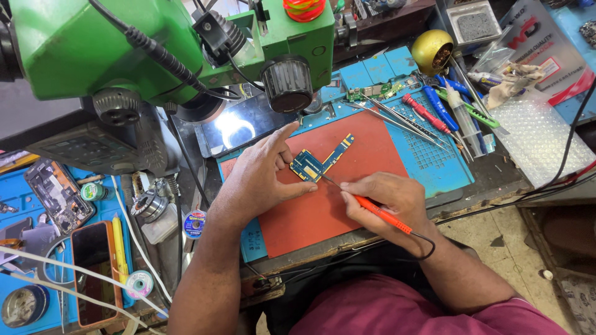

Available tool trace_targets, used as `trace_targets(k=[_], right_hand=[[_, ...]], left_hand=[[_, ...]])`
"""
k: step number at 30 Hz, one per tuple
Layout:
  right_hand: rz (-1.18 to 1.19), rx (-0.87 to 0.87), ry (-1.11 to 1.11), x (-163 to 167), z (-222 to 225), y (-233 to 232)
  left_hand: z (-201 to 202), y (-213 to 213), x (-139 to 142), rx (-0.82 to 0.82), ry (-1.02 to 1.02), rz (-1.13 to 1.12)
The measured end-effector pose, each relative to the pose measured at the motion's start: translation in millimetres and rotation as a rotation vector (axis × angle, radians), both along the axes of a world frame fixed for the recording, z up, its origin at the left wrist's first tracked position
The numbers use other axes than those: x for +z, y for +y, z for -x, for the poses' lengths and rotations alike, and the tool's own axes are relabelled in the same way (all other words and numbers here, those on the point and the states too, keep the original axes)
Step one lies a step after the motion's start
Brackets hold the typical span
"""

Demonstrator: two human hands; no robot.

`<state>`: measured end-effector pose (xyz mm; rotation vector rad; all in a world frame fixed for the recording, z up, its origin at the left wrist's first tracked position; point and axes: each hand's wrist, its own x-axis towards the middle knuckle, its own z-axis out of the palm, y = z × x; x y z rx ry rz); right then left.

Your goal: The person uses a red-handled tool to scrape and clean a small L-shaped circuit board on a red mat. They then use a soldering iron to apply heat to specific points on the board. The workspace is cluttered with tools and electronic components.

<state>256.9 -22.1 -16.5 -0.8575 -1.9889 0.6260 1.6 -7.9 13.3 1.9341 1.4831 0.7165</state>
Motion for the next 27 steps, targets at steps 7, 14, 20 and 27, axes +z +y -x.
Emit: trace_targets(k=[7,14,20,27], right_hand=[[0.019,-0.016,0.007,1.7,-0.4,-0.3],[0.049,-0.025,0.02,2.1,-0.8,-0.2],[0.048,-0.014,0.026,2.9,-0.2,-1.7],[0.057,-0.011,0.037,0.8,-0.2,-1.3]], left_hand=[[0.3,0.6,-1.3,0.0,0.006,-0.006],[1.0,-0.5,-2.4,-0.008,0.004,-0.024],[-1.0,-0.8,1.0,0.002,0.008,-0.001],[-0.6,-1.2,1.5,0.004,0.003,-0.004]])
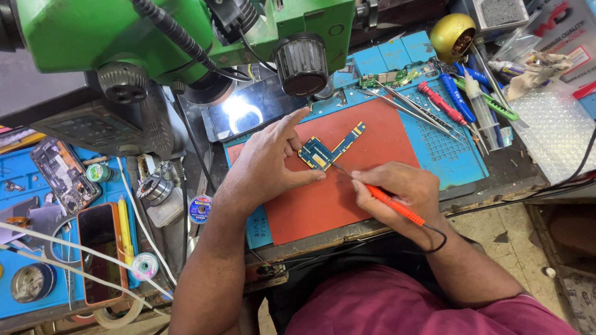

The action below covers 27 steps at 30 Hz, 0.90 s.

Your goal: The person uses a red-handled tool to scrape and clean a small L-shaped circuit board on a red mat. They then use a soldering iron to apply heat to specific points on the board. The workspace is cluttered with tools and electronic components.

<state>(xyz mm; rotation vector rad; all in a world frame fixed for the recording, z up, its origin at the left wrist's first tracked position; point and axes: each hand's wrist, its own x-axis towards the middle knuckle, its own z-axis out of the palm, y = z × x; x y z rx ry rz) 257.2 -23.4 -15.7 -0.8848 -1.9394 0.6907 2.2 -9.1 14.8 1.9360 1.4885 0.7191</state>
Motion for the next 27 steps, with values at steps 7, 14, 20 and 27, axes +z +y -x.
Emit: trace_targets(k=[7,14,20,27], right_hand=[[-0.039,-0.005,-0.013,-1.3,2.1,1.2],[-0.028,-0.016,-0.019,-0.4,2.3,2.2],[-0.044,-0.01,-0.022,-0.7,2.7,2.6],[0.026,-0.029,-0.008,-1.7,4.1,2.2]], left_hand=[[0.8,-0.6,0.4,-0.003,-0.002,-0.017],[0.6,-0.2,-0.3,0.005,0.0,0.018],[1.3,0.0,-1.8,0.002,0.004,0.011],[0.8,0.3,-1.1,0.004,-0.002,0.02]])
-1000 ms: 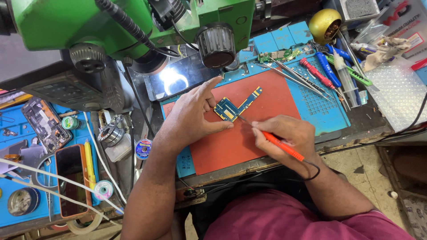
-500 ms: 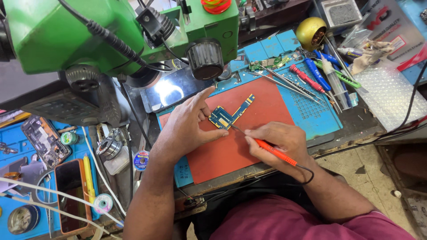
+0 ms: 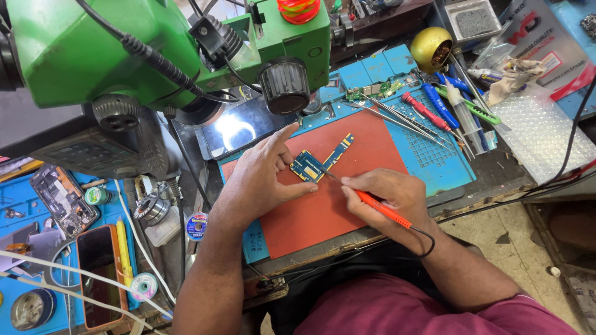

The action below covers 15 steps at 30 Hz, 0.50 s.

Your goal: The person uses a red-handled tool to scrape and clean a small L-shaped circuit board on a red mat. They then use a soldering iron to apply heat to specific points on the board. The workspace is cluttered with tools and electronic components.

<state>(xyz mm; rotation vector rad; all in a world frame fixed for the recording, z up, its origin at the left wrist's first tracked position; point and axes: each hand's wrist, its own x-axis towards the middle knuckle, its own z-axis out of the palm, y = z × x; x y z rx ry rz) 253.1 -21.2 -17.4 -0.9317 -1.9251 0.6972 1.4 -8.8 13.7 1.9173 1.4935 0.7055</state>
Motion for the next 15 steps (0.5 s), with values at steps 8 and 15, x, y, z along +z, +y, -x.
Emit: trace_targets(k=[8,15], right_hand=[[-0.074,0.037,-0.028,0.6,-1.7,0.7],[-0.045,0.04,-0.033,1.1,-1.2,-1.6]], left_hand=[[-1.0,0.2,1.1,-0.003,0.008,-0.009],[-0.1,-0.5,1.5,-0.008,0.012,-0.02]])
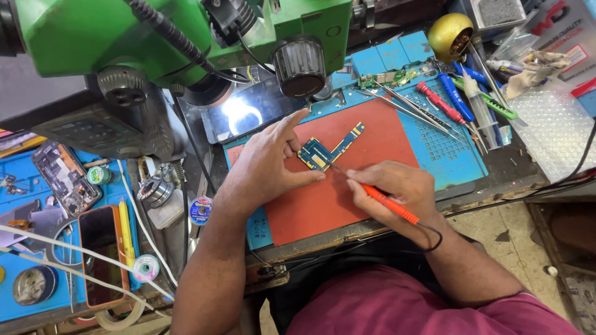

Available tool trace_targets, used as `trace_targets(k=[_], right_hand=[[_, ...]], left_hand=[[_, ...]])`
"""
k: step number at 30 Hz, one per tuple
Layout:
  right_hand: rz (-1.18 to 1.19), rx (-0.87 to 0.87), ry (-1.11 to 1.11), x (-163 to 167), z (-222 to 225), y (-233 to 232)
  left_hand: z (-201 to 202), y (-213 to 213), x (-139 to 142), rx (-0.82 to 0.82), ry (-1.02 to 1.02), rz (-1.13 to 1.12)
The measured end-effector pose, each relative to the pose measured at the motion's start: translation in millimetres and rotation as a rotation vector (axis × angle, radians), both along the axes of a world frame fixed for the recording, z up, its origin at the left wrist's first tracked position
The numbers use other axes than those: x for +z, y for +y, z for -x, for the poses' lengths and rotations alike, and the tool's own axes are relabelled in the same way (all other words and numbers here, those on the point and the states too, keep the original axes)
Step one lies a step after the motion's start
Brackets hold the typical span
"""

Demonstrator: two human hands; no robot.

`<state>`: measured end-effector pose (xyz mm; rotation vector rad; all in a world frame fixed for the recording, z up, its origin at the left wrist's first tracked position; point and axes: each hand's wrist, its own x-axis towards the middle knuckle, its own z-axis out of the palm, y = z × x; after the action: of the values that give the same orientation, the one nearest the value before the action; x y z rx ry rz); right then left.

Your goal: The person uses a red-handled tool to scrape and clean a small L-shaped circuit board on a red mat. They then use a soldering iron to apply heat to specific points on the board. The workspace is cluttered with tools and electronic components.

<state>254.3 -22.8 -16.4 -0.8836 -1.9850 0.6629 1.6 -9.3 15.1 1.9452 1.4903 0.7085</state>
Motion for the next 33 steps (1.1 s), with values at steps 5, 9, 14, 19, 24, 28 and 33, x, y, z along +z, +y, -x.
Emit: trace_targets(k=[5,9,14,19,24,28,33], right_hand=[[-0.018,-0.01,0.015,0.1,0.2,0.7],[0.027,-0.025,0.046,-0.8,0.6,0.4],[-0.037,-0.009,0.003,-0.8,0.5,1.4],[-0.05,0.008,0.01,-1.4,1.0,2.4],[-0.034,0.014,0.014,-3.3,1.3,3.6],[-0.042,0.018,0.015,-3.5,1.1,2.8],[-0.033,0.014,-0.002,-2.5,0.9,2.4]], left_hand=[[-1.2,0.1,1.7,0.006,-0.006,0.011],[-1.2,-0.5,2.7,0.005,-0.008,0.002],[-1.7,-0.2,2.8,0.004,-0.008,0.004],[-2.0,0.2,2.7,0.008,-0.012,0.01],[-1.8,0.5,2.5,0.006,-0.004,0.013],[-2.0,0.5,2.2,0.008,-0.007,0.017],[-1.5,0.0,1.5,0.003,-0.005,0.003]])
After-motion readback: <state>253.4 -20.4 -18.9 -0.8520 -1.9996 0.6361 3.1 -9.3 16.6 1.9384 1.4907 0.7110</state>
